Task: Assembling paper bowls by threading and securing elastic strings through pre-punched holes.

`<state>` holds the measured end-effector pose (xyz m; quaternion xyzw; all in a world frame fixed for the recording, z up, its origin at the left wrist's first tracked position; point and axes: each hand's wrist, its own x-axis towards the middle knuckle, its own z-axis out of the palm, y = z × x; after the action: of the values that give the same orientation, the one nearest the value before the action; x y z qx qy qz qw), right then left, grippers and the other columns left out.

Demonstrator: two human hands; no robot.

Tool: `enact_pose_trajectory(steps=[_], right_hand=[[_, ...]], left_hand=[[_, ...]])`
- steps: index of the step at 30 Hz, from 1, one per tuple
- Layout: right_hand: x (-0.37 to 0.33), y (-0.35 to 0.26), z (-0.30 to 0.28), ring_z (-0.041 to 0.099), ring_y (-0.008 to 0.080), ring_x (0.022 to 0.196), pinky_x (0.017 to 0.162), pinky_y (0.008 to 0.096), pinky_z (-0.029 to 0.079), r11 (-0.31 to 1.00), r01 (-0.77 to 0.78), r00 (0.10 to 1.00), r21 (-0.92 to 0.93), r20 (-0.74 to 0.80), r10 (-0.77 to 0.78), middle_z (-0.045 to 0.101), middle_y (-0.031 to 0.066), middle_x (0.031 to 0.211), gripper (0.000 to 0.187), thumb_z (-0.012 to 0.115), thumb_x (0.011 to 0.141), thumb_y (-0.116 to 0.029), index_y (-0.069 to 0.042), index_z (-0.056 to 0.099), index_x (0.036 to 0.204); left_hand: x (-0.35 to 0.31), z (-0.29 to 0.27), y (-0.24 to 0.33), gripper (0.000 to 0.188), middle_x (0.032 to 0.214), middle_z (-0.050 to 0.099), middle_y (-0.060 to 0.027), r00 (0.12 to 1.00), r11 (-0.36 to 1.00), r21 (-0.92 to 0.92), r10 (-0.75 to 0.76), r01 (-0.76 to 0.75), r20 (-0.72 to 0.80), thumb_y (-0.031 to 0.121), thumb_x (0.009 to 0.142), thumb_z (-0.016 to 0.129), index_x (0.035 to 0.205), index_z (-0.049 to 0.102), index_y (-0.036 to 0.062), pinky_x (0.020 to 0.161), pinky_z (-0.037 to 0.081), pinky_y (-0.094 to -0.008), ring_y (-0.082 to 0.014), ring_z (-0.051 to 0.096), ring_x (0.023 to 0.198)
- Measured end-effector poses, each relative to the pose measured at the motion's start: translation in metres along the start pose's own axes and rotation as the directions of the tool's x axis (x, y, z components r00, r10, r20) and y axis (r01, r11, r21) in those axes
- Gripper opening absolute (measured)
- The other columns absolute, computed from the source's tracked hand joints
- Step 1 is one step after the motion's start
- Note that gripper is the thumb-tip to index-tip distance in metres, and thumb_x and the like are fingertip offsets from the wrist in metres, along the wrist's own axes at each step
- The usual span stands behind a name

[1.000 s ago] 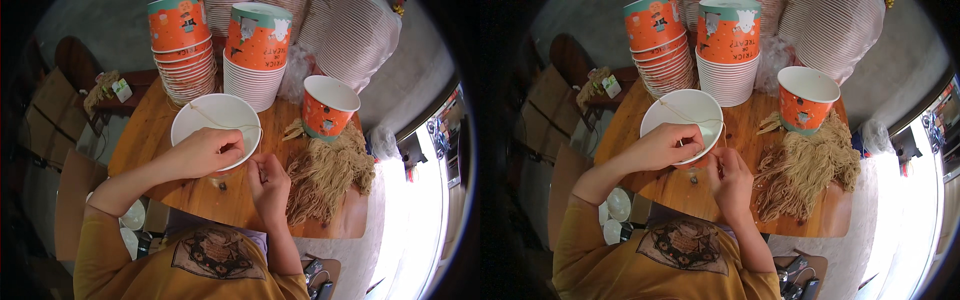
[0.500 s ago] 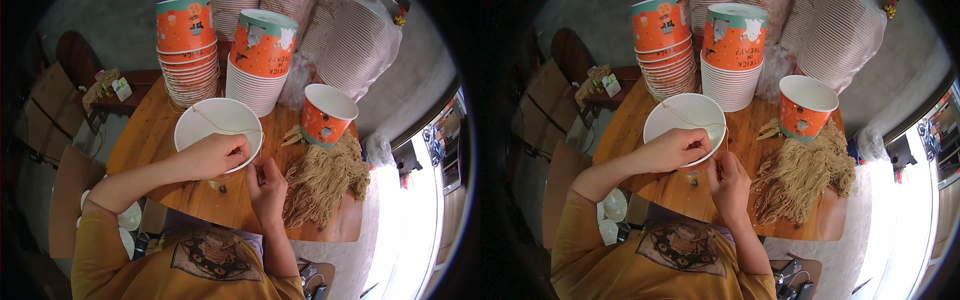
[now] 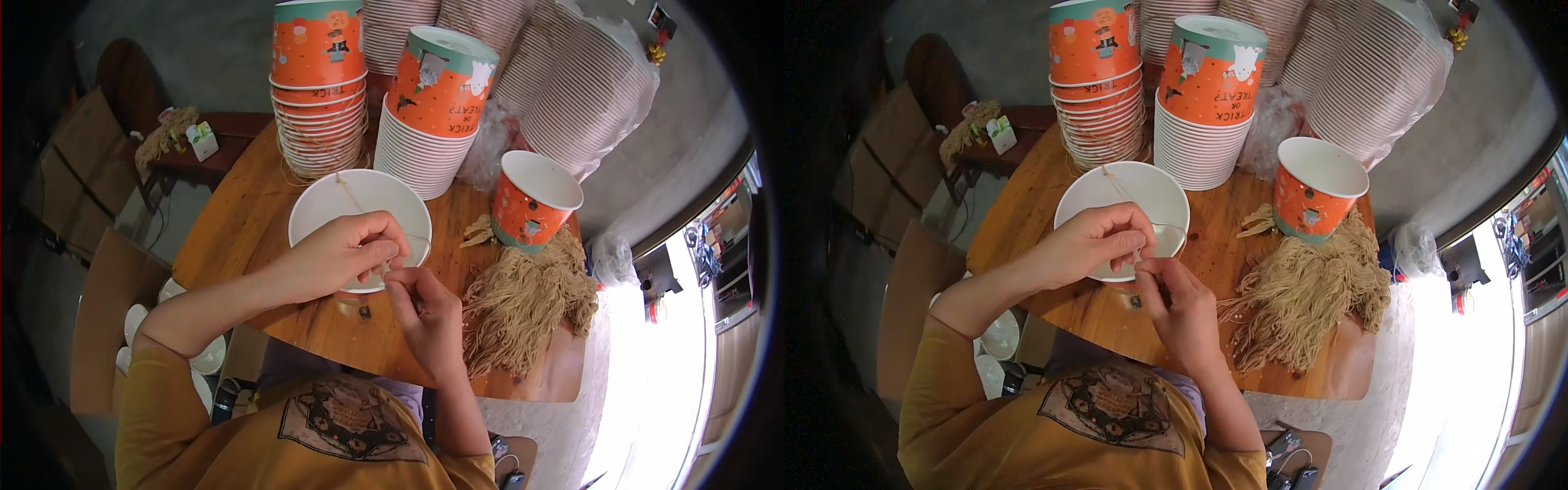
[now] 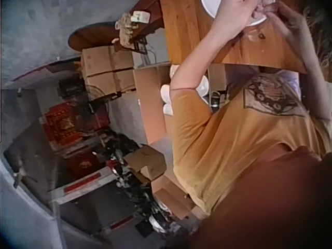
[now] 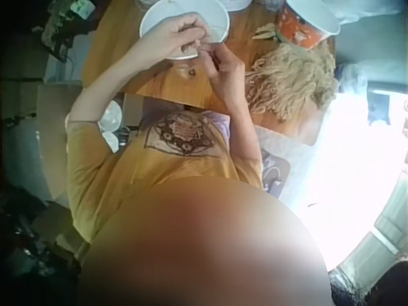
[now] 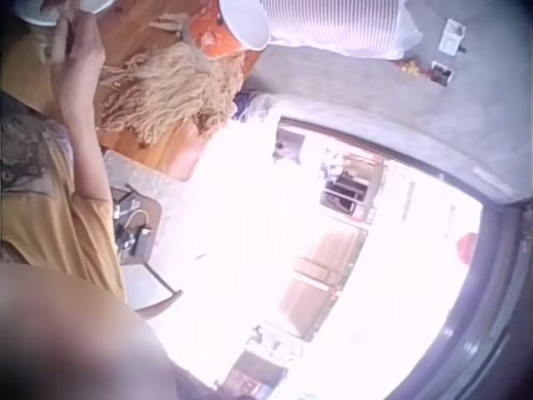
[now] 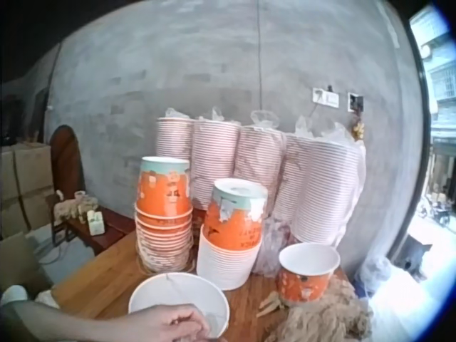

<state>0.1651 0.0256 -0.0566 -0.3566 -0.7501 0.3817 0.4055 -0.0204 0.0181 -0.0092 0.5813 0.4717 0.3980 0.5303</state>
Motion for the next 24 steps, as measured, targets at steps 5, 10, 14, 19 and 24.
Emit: enact_pose_trajectory(steps=[5,10,14,19,24], right_hand=[[0.013,-0.005,-0.022,0.052,0.0038,0.068,0.060,0.0206,0.042,0.918,-0.124,0.989,0.377,0.124,0.083,0.058,-0.0004,0.076,0.020,0.061,0.092,-0.005,-0.004,0.053,0.111],[0.018,-0.007,-0.032,0.048,0.0022,0.067,0.060,0.0188,0.040,0.938,-0.116,0.980,0.325,0.191,0.054,0.056,-0.0026,0.077,0.017,0.060,0.092,-0.004,-0.004,0.054,0.109],[0.026,-0.020,-0.040,0.046,0.0011,0.067,0.059,0.0177,0.038,0.940,-0.135,0.963,0.314,0.265,0.049,0.055,-0.0042,0.079,0.014,0.059,0.093,-0.002,-0.004,0.055,0.106],[0.041,-0.017,-0.047,0.045,0.0005,0.068,0.059,0.0170,0.037,0.931,-0.099,0.958,0.351,0.288,-0.006,0.055,-0.0045,0.081,0.012,0.058,0.093,-0.001,-0.003,0.055,0.103],[0.054,-0.008,-0.037,0.047,0.0014,0.065,0.057,0.0179,0.038,0.946,-0.077,0.962,0.315,0.272,-0.013,0.056,-0.0034,0.078,0.013,0.058,0.092,0.001,-0.003,0.055,0.104]], left_hand=[[0.001,-0.003,-0.002,0.014,0.085,0.056,-0.0006,1.000,0.997,-0.070,-0.030,0.031,0.008,0.013,0.098,0.050,0.100,0.058,0.0022,0.059,0.043,-0.0194,-0.0050,0.049,0.068],[0.005,0.002,0.001,0.014,0.080,0.055,0.0003,0.999,0.992,-0.123,-0.030,0.032,0.017,0.013,0.099,0.049,0.102,0.058,0.0018,0.059,0.041,-0.0188,-0.0054,0.048,0.067],[0.010,0.005,0.000,0.012,0.080,0.052,0.0021,0.992,0.992,-0.119,-0.029,0.044,0.125,0.011,0.101,0.048,0.101,0.056,0.0026,0.064,0.043,-0.0211,-0.0049,0.050,0.072],[0.015,0.002,-0.009,0.014,0.080,0.052,0.0023,0.992,0.993,-0.109,-0.040,0.052,0.116,0.013,0.099,0.053,0.104,0.058,0.0015,0.067,0.042,-0.0218,-0.0047,0.049,0.072],[0.020,0.003,-0.016,0.018,0.083,0.061,-0.0017,0.992,0.996,-0.050,-0.073,0.078,0.098,0.016,0.093,0.061,0.097,0.063,-0.0008,0.067,0.042,-0.0219,-0.0074,0.053,0.072]])
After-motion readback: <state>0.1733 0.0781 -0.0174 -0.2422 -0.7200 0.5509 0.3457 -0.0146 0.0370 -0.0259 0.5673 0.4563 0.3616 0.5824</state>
